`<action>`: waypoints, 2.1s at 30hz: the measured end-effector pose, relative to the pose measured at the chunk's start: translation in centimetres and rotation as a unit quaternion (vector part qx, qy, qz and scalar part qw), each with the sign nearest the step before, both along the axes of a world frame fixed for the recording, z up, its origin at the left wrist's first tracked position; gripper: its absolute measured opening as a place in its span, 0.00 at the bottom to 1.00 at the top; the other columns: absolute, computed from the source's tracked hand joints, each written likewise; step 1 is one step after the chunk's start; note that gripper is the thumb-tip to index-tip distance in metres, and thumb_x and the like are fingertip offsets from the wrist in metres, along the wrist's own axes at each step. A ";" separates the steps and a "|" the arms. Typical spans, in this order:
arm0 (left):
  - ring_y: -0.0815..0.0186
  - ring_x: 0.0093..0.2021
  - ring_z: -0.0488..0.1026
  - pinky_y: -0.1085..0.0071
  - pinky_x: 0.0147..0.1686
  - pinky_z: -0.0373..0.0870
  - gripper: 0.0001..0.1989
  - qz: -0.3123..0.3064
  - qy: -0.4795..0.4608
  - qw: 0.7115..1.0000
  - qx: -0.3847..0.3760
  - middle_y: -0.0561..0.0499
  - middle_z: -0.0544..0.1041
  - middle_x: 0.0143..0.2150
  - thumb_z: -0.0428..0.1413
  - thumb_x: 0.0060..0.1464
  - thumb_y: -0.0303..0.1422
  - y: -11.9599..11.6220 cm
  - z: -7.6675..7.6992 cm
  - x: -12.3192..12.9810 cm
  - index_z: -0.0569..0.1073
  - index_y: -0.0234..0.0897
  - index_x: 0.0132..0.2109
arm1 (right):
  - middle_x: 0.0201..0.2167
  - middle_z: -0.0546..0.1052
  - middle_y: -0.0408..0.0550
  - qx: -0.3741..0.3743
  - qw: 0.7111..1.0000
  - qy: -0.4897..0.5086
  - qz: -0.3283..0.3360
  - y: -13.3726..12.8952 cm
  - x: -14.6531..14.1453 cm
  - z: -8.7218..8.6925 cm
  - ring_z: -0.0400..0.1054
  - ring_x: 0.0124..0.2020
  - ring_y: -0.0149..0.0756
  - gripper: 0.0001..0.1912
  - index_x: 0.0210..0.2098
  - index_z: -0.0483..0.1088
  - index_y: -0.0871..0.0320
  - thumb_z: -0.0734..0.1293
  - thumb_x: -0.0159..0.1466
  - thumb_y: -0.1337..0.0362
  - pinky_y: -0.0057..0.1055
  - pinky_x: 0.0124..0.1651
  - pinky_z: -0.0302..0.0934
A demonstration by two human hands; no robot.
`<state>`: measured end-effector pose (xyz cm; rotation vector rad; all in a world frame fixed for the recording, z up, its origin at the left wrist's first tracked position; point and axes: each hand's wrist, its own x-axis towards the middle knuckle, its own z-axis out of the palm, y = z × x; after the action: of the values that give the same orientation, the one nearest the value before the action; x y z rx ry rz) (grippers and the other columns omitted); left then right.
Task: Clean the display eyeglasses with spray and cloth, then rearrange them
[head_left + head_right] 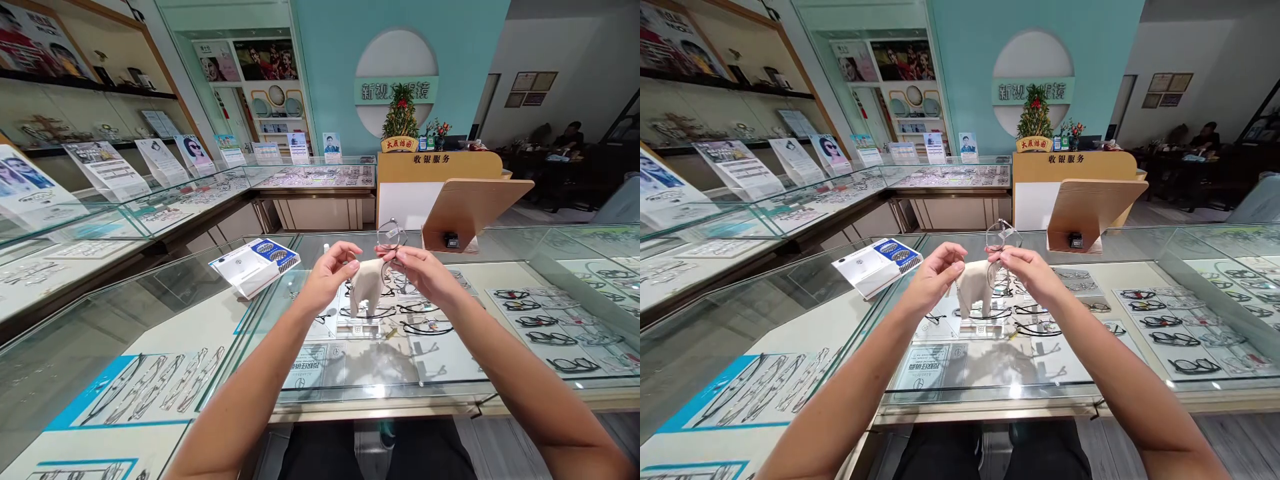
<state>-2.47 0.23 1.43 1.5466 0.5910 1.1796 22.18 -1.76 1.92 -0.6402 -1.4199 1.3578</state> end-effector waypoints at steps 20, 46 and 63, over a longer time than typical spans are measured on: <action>0.65 0.45 0.78 0.67 0.50 0.73 0.13 0.063 -0.027 0.994 0.082 0.49 0.79 0.42 0.65 0.65 0.41 -2.1 -0.6 2.2 0.73 0.39 0.48 | 0.39 0.75 0.46 0.024 0.995 0.024 -0.097 -0.6 -1.4 -1.1 0.67 0.42 0.37 0.14 0.43 0.87 0.50 0.76 0.66 0.48 0.33 0.48 0.61; 0.71 0.27 0.75 0.73 0.29 0.74 0.29 -0.012 -0.135 0.988 0.075 0.55 0.79 0.32 0.74 0.51 0.48 -2.3 8.4 5.8 0.77 0.39 0.54 | 0.37 0.76 0.46 0.116 0.986 0.070 -0.093 -1.9 -5.4 9.4 0.59 0.28 0.28 0.18 0.44 0.86 0.50 0.74 0.67 0.45 0.27 0.25 0.56; 0.65 0.40 0.77 0.69 0.43 0.74 0.22 -0.066 -0.115 0.990 0.056 0.49 0.80 0.40 0.64 0.64 0.51 -1.3 9.8 4.5 0.80 0.39 0.54 | 0.46 0.78 0.48 0.166 0.974 0.070 -0.139 -0.3 -5.5 10.1 0.72 0.48 0.41 0.16 0.43 0.84 0.48 0.71 0.69 0.45 0.39 0.53 0.68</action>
<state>2.06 -1.06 11.22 1.4915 0.2706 1.2852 16.68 -2.04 12.02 -0.4886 -1.3465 0.9019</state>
